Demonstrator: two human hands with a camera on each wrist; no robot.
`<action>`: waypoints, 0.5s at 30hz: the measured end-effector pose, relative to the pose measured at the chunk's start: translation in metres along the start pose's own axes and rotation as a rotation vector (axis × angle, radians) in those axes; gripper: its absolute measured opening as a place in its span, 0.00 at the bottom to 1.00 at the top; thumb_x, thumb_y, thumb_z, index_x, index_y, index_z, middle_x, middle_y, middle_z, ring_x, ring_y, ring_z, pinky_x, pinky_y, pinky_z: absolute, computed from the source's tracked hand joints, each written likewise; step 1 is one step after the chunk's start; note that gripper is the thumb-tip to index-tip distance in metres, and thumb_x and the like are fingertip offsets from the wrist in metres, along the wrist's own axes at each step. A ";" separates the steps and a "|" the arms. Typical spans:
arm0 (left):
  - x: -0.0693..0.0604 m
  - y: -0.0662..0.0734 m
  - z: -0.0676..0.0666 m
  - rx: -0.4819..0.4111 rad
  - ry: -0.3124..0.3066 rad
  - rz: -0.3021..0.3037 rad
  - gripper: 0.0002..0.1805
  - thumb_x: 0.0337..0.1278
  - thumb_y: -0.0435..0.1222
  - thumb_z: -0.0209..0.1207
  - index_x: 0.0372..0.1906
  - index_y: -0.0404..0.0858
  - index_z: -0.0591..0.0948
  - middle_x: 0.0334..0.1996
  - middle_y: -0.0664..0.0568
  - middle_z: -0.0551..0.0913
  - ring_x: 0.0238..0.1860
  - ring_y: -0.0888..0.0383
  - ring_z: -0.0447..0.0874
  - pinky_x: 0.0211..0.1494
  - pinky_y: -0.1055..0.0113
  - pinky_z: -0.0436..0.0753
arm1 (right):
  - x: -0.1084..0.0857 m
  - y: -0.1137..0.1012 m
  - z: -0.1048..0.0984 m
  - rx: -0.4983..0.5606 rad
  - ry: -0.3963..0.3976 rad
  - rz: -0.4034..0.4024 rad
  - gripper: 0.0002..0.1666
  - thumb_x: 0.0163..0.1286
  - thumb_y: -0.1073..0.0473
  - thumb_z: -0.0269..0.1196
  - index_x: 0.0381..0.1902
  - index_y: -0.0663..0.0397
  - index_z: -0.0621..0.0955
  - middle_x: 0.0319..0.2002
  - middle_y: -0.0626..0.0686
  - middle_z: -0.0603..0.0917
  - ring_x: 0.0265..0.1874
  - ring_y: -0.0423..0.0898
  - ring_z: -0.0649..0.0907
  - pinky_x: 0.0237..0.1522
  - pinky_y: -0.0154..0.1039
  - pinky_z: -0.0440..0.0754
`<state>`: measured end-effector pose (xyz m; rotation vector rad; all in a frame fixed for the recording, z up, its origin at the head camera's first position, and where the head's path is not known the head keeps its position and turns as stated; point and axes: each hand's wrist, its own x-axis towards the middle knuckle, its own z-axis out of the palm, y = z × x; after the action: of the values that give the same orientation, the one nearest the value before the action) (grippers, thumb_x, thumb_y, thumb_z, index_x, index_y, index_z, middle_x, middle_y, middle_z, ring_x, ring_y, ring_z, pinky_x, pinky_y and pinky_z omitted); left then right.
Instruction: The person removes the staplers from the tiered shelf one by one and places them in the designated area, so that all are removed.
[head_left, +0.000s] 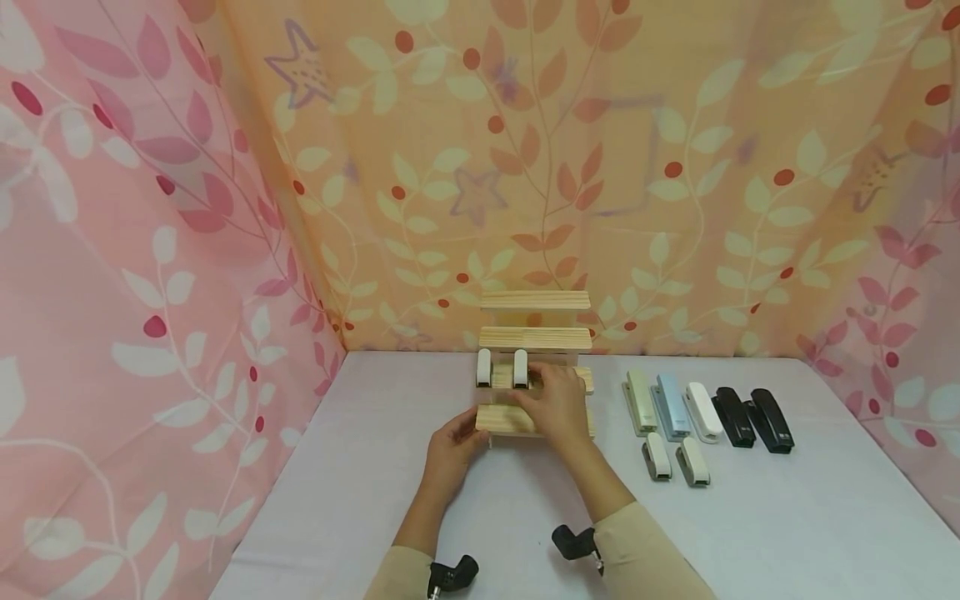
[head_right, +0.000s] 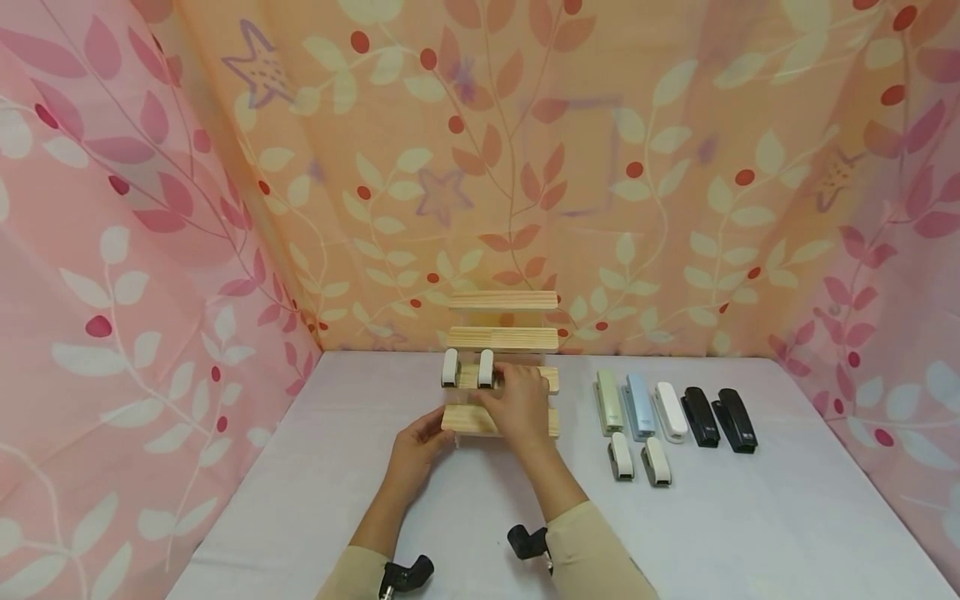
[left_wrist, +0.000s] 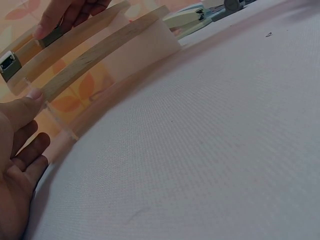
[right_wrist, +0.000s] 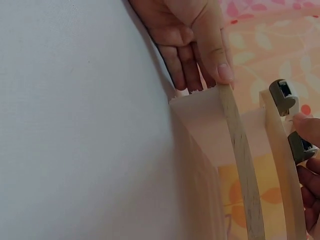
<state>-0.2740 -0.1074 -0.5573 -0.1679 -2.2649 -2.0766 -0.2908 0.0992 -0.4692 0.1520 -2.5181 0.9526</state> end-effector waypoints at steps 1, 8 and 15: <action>0.000 0.000 0.000 0.000 -0.001 0.000 0.33 0.57 0.43 0.73 0.67 0.42 0.79 0.61 0.49 0.84 0.61 0.52 0.83 0.61 0.71 0.83 | 0.000 0.000 0.001 -0.001 0.007 0.004 0.35 0.56 0.43 0.79 0.57 0.54 0.84 0.53 0.54 0.88 0.57 0.56 0.78 0.61 0.54 0.70; -0.001 0.001 0.000 0.008 -0.003 0.000 0.33 0.56 0.44 0.73 0.68 0.43 0.79 0.62 0.50 0.83 0.62 0.52 0.82 0.62 0.70 0.82 | 0.003 -0.004 0.007 -0.019 0.044 0.029 0.34 0.54 0.42 0.80 0.55 0.51 0.85 0.51 0.51 0.89 0.54 0.56 0.79 0.60 0.55 0.70; 0.000 0.000 0.000 0.010 -0.001 0.009 0.33 0.57 0.43 0.73 0.68 0.42 0.79 0.62 0.50 0.84 0.62 0.52 0.82 0.62 0.70 0.82 | 0.003 -0.004 0.006 -0.015 0.058 0.022 0.31 0.57 0.45 0.79 0.53 0.54 0.86 0.49 0.53 0.89 0.53 0.56 0.80 0.58 0.55 0.71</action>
<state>-0.2740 -0.1078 -0.5572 -0.1781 -2.2703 -2.0604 -0.2949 0.0920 -0.4697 0.0905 -2.4781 0.9336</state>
